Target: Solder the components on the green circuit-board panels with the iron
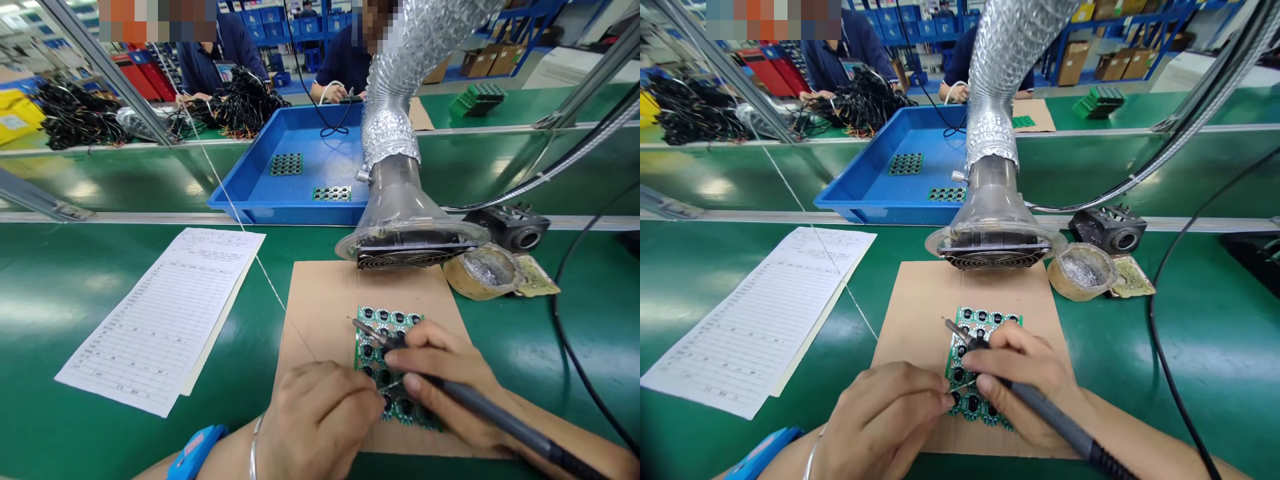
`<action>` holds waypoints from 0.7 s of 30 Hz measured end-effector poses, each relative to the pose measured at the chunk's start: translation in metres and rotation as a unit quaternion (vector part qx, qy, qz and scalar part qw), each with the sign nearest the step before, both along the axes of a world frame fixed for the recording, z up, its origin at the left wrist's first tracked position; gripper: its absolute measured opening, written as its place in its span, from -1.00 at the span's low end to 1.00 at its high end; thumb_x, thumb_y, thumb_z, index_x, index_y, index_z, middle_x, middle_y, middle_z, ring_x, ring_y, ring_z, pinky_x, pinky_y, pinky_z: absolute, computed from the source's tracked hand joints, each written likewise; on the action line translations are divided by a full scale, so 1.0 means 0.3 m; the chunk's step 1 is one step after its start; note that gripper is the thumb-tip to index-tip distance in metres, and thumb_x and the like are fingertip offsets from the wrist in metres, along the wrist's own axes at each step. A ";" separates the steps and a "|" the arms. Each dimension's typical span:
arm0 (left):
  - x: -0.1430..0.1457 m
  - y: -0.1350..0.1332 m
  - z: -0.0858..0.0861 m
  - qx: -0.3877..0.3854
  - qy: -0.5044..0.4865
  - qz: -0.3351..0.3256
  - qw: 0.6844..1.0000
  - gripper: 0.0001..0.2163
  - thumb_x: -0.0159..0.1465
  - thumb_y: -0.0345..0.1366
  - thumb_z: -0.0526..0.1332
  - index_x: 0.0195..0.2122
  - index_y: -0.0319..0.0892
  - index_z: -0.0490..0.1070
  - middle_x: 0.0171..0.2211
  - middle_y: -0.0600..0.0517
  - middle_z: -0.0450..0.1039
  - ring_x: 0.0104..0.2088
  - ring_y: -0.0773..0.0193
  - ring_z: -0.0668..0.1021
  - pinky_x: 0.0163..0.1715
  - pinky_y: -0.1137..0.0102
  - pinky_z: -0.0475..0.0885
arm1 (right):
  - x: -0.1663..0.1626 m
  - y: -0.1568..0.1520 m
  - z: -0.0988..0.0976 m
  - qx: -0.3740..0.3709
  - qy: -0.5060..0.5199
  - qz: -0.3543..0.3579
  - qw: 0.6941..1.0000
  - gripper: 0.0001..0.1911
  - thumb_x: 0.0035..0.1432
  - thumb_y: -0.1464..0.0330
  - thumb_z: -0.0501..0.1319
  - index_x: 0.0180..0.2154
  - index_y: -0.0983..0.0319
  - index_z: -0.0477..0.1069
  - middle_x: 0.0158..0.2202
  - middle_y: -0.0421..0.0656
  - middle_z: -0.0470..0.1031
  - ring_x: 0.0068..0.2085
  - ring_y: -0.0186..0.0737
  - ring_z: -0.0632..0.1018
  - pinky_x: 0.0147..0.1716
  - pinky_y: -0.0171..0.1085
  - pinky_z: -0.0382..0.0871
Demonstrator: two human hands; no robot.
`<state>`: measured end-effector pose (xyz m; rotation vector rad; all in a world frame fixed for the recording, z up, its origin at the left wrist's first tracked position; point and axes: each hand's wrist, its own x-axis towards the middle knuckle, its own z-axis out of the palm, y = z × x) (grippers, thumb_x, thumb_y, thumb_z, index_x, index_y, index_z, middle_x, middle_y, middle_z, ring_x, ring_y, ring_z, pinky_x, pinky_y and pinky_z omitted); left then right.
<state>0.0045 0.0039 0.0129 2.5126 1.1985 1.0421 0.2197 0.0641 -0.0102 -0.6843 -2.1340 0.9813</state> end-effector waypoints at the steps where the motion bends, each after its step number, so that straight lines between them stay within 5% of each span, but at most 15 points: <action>1: 0.003 -0.006 -0.003 0.005 -0.008 -0.010 1.000 -0.81 0.14 -0.53 0.12 -0.25 -0.19 0.39 -0.31 0.08 0.51 -0.35 0.38 0.51 -0.36 0.47 0.41 | -0.006 -0.011 -0.002 0.021 -0.013 0.013 1.000 -0.63 0.08 0.52 0.15 -0.06 0.15 0.40 -0.39 -0.16 0.27 -0.46 -0.32 0.38 -0.52 -0.31 0.26; 8: 0.011 0.003 -0.015 0.020 -0.027 -0.015 0.999 -0.83 0.19 -0.52 0.08 -0.27 -0.20 0.40 -0.32 0.10 0.52 -0.33 0.42 0.53 -0.34 0.52 0.42 | -0.010 -0.034 -0.008 0.111 -0.014 0.009 0.994 -0.72 0.06 0.53 0.19 -0.15 0.19 0.43 -0.41 -0.17 0.23 -0.49 -0.36 0.33 -0.56 -0.34 0.19; 21: -0.029 0.046 0.020 0.081 0.025 0.011 0.996 -0.88 0.17 -0.45 0.18 -0.26 -0.18 0.41 -0.47 0.10 0.46 -0.51 0.40 0.43 -0.53 0.47 0.29 | 0.009 -0.024 0.019 0.132 -0.030 -0.041 0.990 -0.80 0.07 0.51 0.16 -0.24 0.22 0.46 -0.45 -0.17 0.24 -0.50 -0.35 0.34 -0.56 -0.34 0.22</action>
